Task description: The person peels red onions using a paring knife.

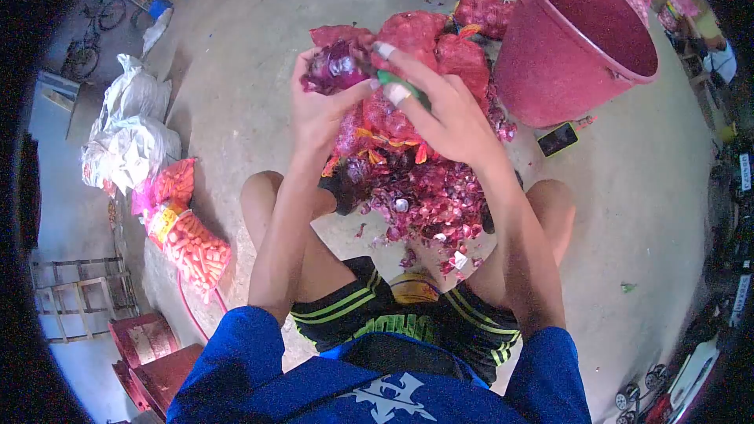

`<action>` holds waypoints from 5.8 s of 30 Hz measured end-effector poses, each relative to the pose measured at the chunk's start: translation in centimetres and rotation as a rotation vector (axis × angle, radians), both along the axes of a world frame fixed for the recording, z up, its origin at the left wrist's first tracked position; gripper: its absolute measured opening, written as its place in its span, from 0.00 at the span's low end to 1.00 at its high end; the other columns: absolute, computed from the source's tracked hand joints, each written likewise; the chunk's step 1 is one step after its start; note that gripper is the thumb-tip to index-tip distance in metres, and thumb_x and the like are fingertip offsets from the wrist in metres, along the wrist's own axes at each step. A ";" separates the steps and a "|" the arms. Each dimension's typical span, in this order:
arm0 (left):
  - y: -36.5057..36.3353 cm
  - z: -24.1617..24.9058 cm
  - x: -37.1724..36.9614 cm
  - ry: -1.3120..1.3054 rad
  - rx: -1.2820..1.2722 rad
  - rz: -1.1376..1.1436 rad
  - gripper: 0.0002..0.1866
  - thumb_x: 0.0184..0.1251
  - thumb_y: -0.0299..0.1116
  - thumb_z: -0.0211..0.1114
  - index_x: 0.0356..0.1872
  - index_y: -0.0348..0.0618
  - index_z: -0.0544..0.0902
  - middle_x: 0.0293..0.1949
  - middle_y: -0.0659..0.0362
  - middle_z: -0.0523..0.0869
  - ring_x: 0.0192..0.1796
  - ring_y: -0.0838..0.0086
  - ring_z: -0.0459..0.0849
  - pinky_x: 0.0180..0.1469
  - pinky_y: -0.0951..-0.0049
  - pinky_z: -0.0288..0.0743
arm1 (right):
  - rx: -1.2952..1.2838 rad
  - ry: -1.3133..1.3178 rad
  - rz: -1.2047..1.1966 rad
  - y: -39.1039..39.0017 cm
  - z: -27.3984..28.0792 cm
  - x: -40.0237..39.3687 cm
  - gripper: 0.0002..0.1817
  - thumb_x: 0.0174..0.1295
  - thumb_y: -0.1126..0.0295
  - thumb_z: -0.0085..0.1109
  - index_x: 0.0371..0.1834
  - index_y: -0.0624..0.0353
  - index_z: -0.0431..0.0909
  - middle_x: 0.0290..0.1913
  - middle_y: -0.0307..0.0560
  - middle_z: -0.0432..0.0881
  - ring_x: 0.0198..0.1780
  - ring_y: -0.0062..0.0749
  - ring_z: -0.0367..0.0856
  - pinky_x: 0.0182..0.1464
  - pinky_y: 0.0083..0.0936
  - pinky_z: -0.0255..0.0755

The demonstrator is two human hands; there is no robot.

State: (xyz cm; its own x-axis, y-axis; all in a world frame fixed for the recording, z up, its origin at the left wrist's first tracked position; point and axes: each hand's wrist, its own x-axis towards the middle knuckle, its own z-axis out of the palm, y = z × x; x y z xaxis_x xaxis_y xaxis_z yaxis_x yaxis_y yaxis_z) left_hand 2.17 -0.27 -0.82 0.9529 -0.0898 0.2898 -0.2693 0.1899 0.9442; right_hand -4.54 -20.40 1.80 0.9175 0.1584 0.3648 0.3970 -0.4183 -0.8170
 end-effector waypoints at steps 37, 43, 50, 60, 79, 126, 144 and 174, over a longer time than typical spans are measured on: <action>0.9 -0.1 -0.4 0.425 -0.789 -0.517 0.32 0.69 0.16 0.71 0.73 0.40 0.73 0.69 0.51 0.83 0.72 0.60 0.82 0.72 0.63 0.80 | 0.156 -0.025 -0.208 -0.7 -3.1 2.5 0.25 0.82 0.66 0.54 0.79 0.55 0.75 0.36 0.51 0.89 0.32 0.27 0.83 0.39 0.31 0.78; 0.8 -0.1 -0.3 0.490 -0.798 -0.489 0.30 0.73 0.19 0.68 0.74 0.43 0.72 0.69 0.54 0.82 0.72 0.63 0.82 0.75 0.68 0.79 | 0.618 0.252 0.128 -0.6 -1.0 0.8 0.35 0.84 0.61 0.51 0.89 0.56 0.55 0.31 0.40 0.80 0.26 0.15 0.72 0.27 0.15 0.62; 0.0 -1.2 -0.9 0.446 -0.671 -0.446 0.28 0.73 0.22 0.71 0.72 0.46 0.75 0.65 0.58 0.85 0.70 0.67 0.84 0.76 0.65 0.78 | 0.617 0.271 0.097 0.8 -1.9 0.9 0.36 0.82 0.61 0.58 0.89 0.56 0.57 0.30 0.37 0.80 0.26 0.15 0.72 0.26 0.17 0.62; 0.2 -0.8 -0.6 0.605 -0.687 -0.456 0.23 0.77 0.40 0.72 0.68 0.50 0.78 0.64 0.56 0.87 0.68 0.61 0.86 0.69 0.64 0.83 | 0.501 0.166 -0.018 0.7 -3.3 2.1 0.25 0.83 0.69 0.53 0.80 0.61 0.72 0.40 0.30 0.77 0.35 0.12 0.71 0.38 0.16 0.69; 0.2 -0.6 -1.0 0.478 -0.487 -0.389 0.23 0.74 0.39 0.73 0.66 0.49 0.78 0.56 0.61 0.90 0.55 0.72 0.91 0.56 0.71 0.88 | 0.066 -0.040 0.102 -0.7 0.3 0.2 0.33 0.75 0.73 0.56 0.85 0.56 0.66 0.36 0.48 0.84 0.34 0.23 0.76 0.41 0.27 0.75; -1.0 -0.1 -1.2 0.200 -0.416 -0.561 0.48 0.68 0.29 0.75 0.85 0.40 0.58 0.78 0.52 0.73 0.79 0.60 0.74 0.82 0.59 0.67 | 0.427 0.055 -0.349 -3.2 -4.4 4.4 0.24 0.83 0.71 0.53 0.78 0.65 0.74 0.58 0.40 0.86 0.50 0.17 0.79 0.54 0.18 0.73; 0.7 -2.2 -0.2 0.657 -0.709 -0.373 0.20 0.81 0.50 0.69 0.65 0.56 0.83 0.61 0.65 0.90 0.64 0.75 0.86 0.61 0.71 0.81 | 0.093 0.062 0.054 -0.5 0.4 0.3 0.32 0.75 0.71 0.59 0.82 0.61 0.68 0.58 0.61 0.90 0.44 0.31 0.90 0.51 0.33 0.81; -0.7 -0.9 -0.7 0.345 -0.683 -0.522 0.42 0.64 0.21 0.74 0.80 0.44 0.67 0.67 0.52 0.82 0.68 0.61 0.85 0.74 0.56 0.80 | 0.059 -0.001 0.078 -2.8 1.3 -0.6 0.30 0.77 0.68 0.58 0.81 0.60 0.70 0.52 0.62 0.90 0.42 0.32 0.90 0.50 0.32 0.81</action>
State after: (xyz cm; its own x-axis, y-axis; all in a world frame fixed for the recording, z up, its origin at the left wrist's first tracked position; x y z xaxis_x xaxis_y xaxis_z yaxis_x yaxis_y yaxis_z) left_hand 1.51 -0.96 -1.70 0.8832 -0.4458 0.1455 0.2822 0.7530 0.5944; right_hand -5.19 -23.20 3.11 0.9030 0.2075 0.3762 0.4271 -0.3373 -0.8389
